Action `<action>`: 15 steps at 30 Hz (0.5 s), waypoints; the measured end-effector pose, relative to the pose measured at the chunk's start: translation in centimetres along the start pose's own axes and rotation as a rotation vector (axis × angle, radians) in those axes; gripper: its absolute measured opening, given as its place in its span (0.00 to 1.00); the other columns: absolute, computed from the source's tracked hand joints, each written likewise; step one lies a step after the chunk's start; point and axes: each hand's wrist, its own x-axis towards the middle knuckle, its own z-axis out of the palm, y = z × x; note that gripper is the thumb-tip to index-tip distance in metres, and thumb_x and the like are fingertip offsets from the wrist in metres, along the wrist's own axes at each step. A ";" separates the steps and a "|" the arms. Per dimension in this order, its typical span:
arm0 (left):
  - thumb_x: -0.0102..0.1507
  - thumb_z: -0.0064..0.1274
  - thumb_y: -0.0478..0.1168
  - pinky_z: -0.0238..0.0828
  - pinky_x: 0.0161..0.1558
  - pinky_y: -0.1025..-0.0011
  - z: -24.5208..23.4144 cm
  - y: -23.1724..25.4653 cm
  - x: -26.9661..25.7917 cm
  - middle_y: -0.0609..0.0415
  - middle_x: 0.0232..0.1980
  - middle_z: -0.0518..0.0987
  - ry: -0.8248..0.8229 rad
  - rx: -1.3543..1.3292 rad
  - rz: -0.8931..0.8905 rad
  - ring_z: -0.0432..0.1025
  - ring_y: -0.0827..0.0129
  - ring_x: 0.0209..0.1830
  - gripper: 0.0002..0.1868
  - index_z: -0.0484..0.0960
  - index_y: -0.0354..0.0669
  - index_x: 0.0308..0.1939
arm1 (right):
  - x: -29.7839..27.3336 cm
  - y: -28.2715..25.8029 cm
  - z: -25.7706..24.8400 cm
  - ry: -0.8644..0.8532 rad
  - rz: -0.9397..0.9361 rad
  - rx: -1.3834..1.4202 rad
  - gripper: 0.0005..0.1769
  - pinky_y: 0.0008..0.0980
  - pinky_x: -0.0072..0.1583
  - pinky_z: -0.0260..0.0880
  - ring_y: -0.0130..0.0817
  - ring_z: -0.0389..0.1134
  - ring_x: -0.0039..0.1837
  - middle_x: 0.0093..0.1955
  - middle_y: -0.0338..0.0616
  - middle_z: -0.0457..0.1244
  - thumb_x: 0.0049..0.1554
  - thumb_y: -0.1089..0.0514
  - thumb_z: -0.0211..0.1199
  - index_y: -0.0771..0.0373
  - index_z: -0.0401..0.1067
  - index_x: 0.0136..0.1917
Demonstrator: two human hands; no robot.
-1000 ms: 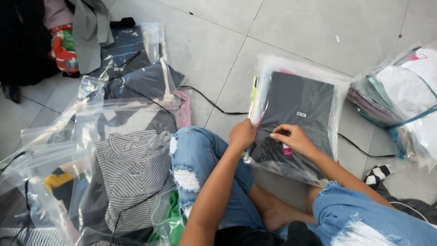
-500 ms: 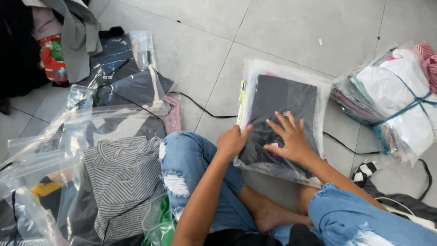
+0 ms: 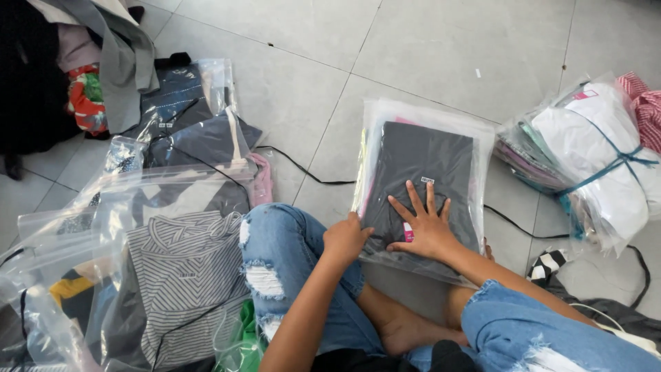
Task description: A person sitting on the floor sorts through various folded garments and places them into a large clear plastic bag.
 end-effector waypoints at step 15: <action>0.63 0.56 0.54 0.41 0.67 0.38 -12.5 -15.9 -17.1 0.24 0.71 0.53 0.924 0.114 -0.699 0.47 0.35 0.72 0.44 0.55 0.27 0.71 | -0.3 -0.3 0.1 0.096 -0.136 -0.013 0.65 0.81 0.66 0.33 0.71 0.21 0.78 0.83 0.45 0.23 0.35 0.14 0.58 0.32 0.38 0.78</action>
